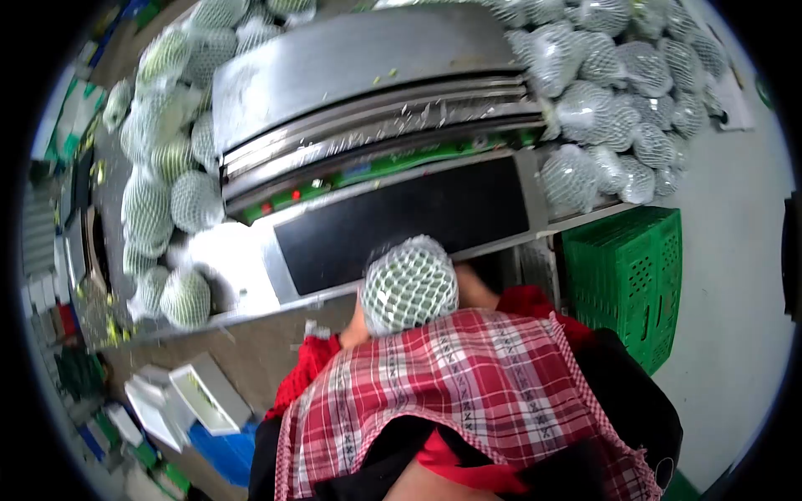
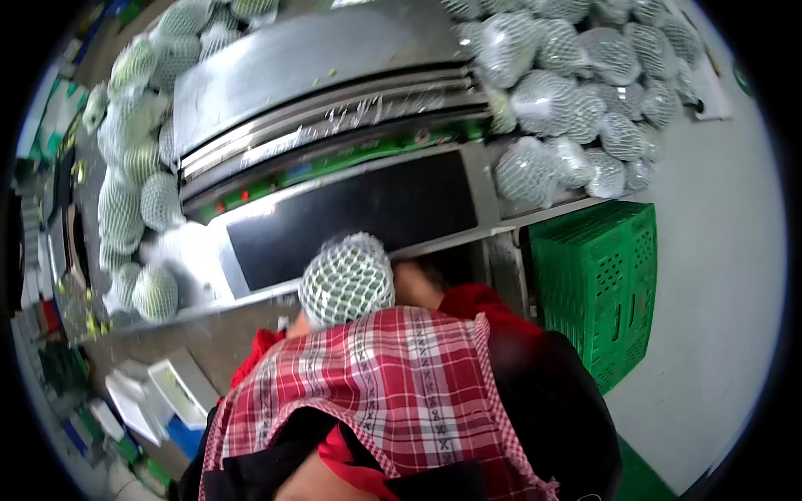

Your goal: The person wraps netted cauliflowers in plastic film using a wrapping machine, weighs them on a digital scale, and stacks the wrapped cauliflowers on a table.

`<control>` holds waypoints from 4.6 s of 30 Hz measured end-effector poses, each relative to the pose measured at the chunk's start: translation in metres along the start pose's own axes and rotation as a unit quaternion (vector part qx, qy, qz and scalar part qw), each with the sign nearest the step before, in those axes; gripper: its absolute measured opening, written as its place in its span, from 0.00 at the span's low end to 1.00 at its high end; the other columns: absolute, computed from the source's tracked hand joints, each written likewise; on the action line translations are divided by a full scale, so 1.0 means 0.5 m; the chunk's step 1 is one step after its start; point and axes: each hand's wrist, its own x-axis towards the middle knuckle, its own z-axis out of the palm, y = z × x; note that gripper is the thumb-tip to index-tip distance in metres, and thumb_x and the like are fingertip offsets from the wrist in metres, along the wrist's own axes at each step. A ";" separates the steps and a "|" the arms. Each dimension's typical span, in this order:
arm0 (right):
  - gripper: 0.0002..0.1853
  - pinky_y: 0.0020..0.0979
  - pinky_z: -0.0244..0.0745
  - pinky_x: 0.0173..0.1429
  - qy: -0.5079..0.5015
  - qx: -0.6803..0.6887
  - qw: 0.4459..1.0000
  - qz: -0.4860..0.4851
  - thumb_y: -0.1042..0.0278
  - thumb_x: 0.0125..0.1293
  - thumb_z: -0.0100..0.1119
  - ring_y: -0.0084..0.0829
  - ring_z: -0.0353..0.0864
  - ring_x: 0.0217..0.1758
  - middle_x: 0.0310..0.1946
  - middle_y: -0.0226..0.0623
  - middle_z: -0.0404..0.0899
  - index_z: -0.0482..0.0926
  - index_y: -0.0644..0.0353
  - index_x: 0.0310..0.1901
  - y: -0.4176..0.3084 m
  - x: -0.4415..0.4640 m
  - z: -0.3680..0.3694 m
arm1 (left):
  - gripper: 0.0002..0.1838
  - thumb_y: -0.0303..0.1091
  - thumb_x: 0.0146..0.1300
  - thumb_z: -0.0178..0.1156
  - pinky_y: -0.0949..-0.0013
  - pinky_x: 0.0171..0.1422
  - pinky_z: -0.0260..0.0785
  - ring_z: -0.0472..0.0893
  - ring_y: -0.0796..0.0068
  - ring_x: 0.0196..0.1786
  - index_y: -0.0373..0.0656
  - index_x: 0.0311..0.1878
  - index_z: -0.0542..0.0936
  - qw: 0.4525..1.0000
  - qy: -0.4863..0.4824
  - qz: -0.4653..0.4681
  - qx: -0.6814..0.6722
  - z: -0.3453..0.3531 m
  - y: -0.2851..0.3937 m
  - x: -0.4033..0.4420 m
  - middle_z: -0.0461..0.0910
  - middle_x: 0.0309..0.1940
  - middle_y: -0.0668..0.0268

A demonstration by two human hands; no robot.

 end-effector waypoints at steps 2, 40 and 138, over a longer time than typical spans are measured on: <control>0.15 0.33 0.71 0.43 0.017 -0.024 1.000 -0.006 0.61 0.73 0.48 0.33 0.75 0.38 0.35 0.40 0.76 0.73 0.65 0.49 -0.031 0.039 0.029 | 0.16 0.32 0.61 0.63 0.66 0.53 0.71 0.78 0.70 0.49 0.35 0.50 0.79 0.968 -0.023 0.242 -0.057 0.016 0.007 0.064 0.78 0.51 0.59; 0.31 0.36 0.70 0.63 0.795 -0.024 0.602 0.071 0.52 0.74 0.49 0.44 0.75 0.61 0.64 0.53 0.69 0.65 0.74 0.66 0.102 -0.135 -0.816 | 0.35 0.36 0.42 0.77 0.61 0.42 0.77 0.85 0.60 0.38 0.17 0.47 0.75 0.794 0.524 0.129 -0.281 -0.624 0.304 0.234 0.82 0.43 0.46; 0.10 0.34 0.77 0.46 0.007 -0.007 0.999 0.031 0.65 0.68 0.59 0.33 0.81 0.39 0.39 0.38 0.83 0.81 0.64 0.42 0.049 -0.032 -0.026 | 0.14 0.38 0.57 0.62 0.56 0.44 0.74 0.84 0.52 0.42 0.38 0.41 0.84 0.949 0.010 0.041 0.312 0.012 -0.016 0.007 0.83 0.39 0.48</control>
